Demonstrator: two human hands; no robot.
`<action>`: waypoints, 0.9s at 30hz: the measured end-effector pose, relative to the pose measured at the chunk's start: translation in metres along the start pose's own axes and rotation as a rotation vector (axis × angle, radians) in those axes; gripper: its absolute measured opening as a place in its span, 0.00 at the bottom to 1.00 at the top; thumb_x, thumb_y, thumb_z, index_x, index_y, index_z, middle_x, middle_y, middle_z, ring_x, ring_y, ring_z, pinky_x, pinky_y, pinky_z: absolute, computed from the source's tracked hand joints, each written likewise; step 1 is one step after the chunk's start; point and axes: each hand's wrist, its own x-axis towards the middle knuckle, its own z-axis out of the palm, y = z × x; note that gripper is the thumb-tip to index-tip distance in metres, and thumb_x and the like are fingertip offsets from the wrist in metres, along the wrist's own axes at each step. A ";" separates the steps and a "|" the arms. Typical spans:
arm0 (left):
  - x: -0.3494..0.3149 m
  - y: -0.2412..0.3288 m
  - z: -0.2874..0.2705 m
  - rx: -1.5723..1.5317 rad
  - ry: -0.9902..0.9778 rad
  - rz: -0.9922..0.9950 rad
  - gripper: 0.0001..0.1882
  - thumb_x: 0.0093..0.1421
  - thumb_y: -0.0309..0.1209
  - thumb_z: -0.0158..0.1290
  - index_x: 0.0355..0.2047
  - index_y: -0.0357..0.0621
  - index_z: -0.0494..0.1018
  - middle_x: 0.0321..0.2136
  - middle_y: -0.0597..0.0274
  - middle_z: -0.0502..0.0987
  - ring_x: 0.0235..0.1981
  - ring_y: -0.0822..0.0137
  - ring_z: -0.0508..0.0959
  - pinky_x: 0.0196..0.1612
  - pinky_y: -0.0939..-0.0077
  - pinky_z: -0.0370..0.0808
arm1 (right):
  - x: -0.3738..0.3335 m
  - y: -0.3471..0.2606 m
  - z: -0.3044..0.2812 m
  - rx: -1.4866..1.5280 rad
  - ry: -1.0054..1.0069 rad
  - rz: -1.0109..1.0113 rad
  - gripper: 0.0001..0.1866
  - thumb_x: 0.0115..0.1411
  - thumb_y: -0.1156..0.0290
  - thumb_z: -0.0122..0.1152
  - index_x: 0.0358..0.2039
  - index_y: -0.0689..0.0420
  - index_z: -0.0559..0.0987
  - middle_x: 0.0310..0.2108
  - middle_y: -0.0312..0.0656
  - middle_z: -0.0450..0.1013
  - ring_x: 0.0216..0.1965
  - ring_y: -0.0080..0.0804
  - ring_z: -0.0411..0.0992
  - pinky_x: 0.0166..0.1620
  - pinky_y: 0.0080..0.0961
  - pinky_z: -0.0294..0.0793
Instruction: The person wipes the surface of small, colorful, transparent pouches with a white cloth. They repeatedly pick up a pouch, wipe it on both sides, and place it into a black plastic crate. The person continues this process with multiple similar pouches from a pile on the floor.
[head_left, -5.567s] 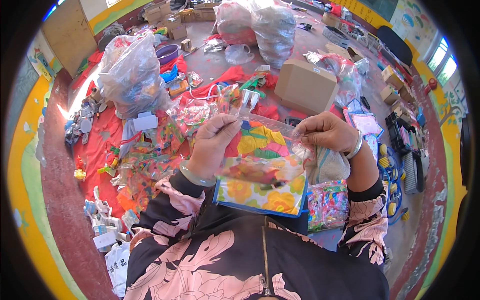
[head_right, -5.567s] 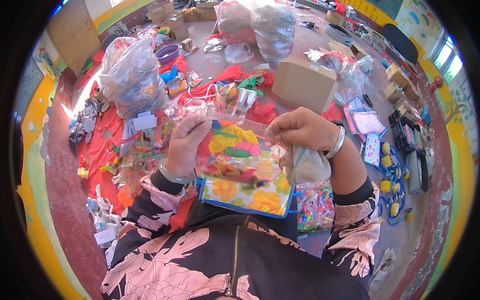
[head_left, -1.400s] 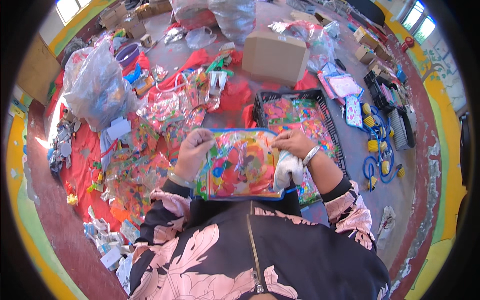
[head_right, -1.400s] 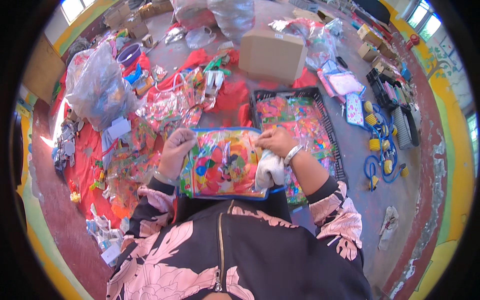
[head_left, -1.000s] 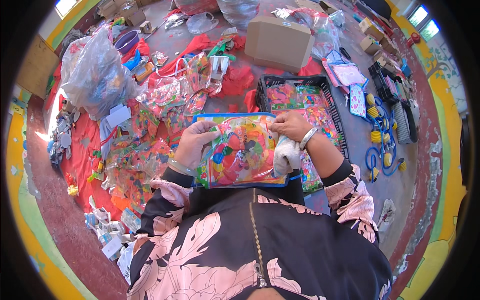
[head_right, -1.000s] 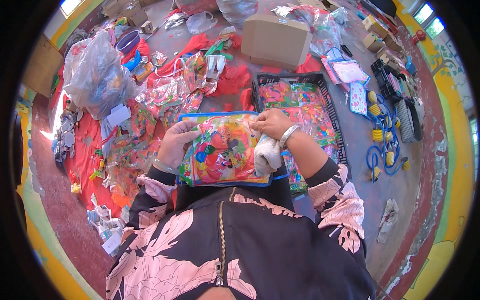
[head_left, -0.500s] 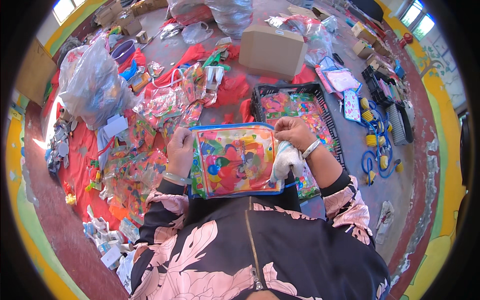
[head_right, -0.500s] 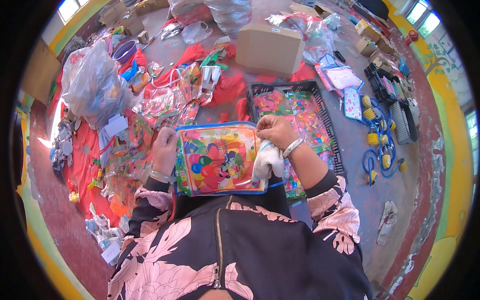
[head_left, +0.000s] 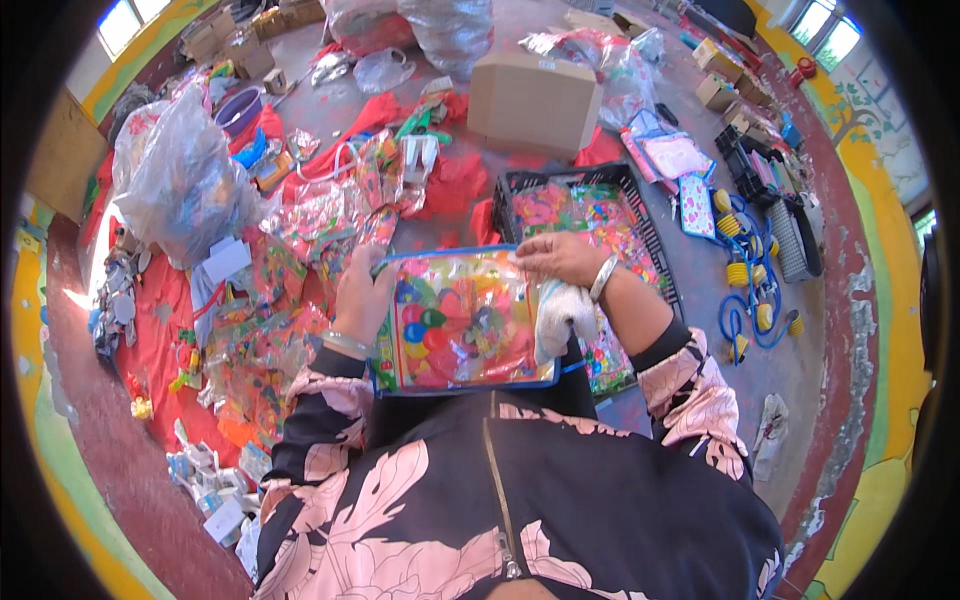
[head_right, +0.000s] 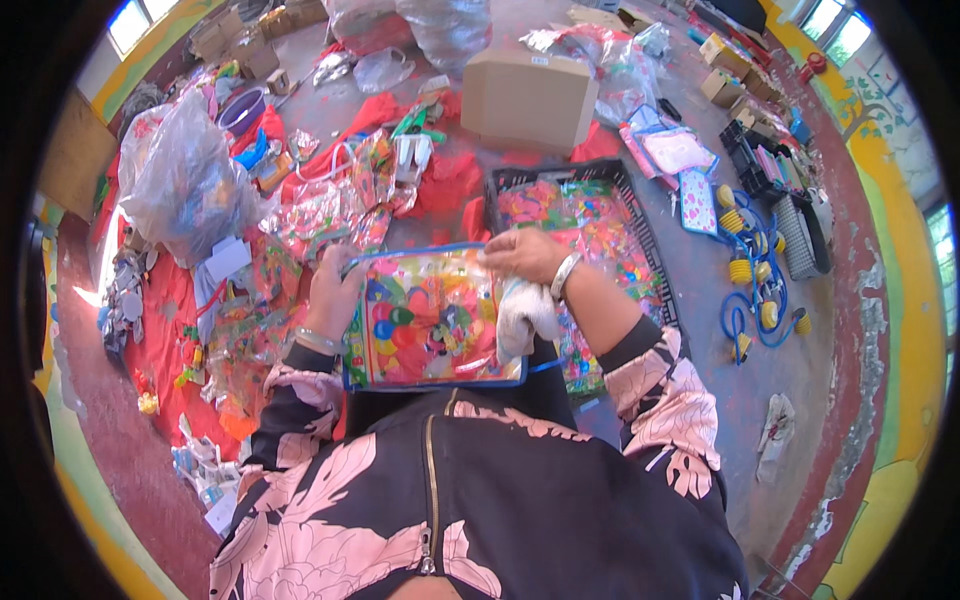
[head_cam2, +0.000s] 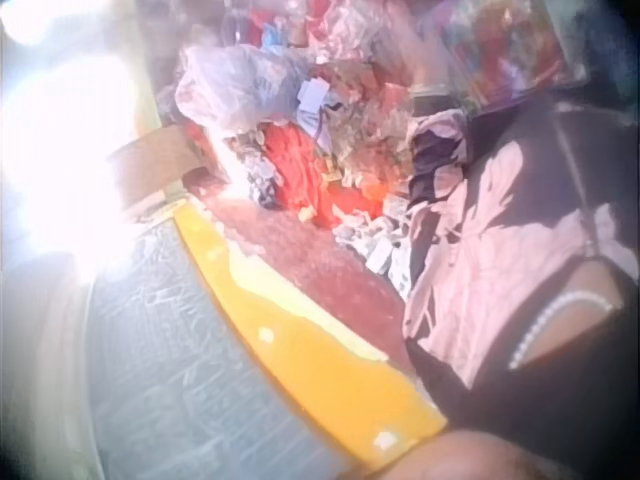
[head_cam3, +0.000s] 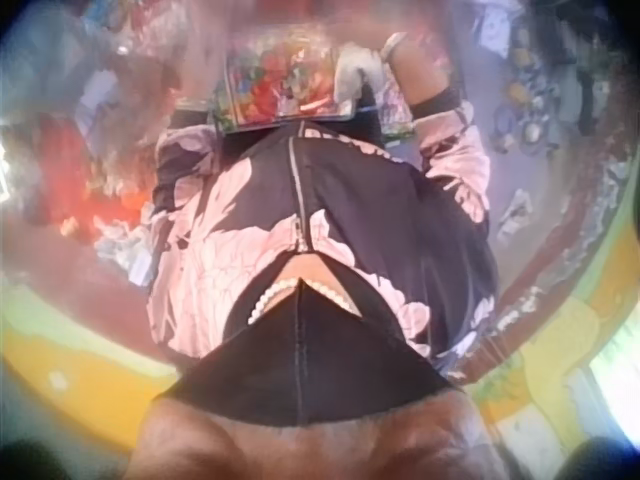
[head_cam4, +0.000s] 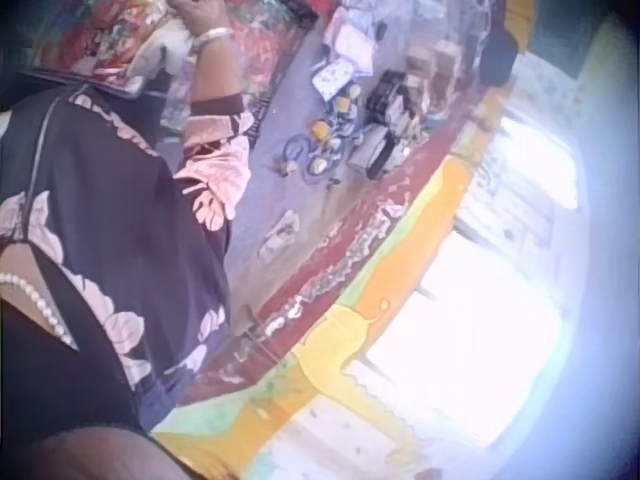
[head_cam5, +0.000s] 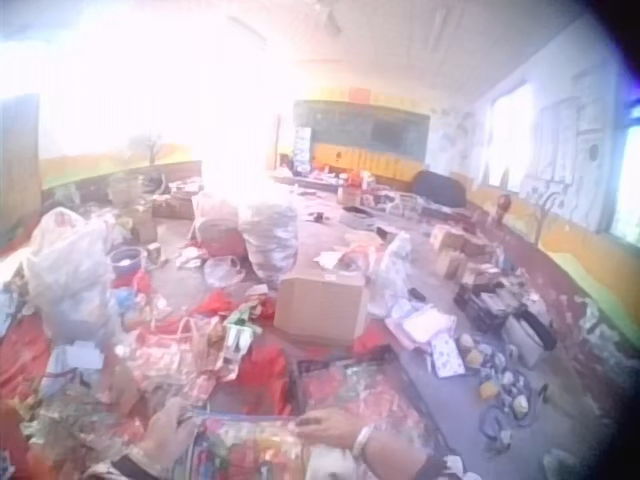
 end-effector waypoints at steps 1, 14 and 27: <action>-0.002 0.002 0.002 -0.013 0.008 0.011 0.11 0.57 0.31 0.52 0.38 0.40 0.68 0.29 0.50 0.76 0.33 0.51 0.77 0.35 0.62 0.71 | 0.002 0.000 -0.002 -0.024 -0.018 0.023 0.15 0.53 0.67 0.64 0.38 0.64 0.79 0.29 0.39 0.76 0.30 0.23 0.73 0.34 0.21 0.72; -0.011 -0.004 0.009 -0.124 0.099 -0.029 0.04 0.58 0.28 0.52 0.32 0.40 0.71 0.20 0.54 0.73 0.21 0.65 0.74 0.26 0.73 0.69 | -0.001 -0.008 -0.009 0.088 -0.078 0.029 0.06 0.47 0.80 0.63 0.28 0.62 0.78 0.27 0.36 0.75 0.29 0.22 0.72 0.34 0.20 0.71; -0.014 -0.002 0.013 -0.138 0.145 0.016 0.04 0.59 0.27 0.52 0.32 0.40 0.69 0.19 0.53 0.71 0.20 0.68 0.72 0.26 0.75 0.69 | -0.005 -0.034 0.016 -0.613 0.031 -0.096 0.08 0.43 0.76 0.58 0.28 0.60 0.78 0.26 0.47 0.75 0.29 0.37 0.75 0.35 0.29 0.73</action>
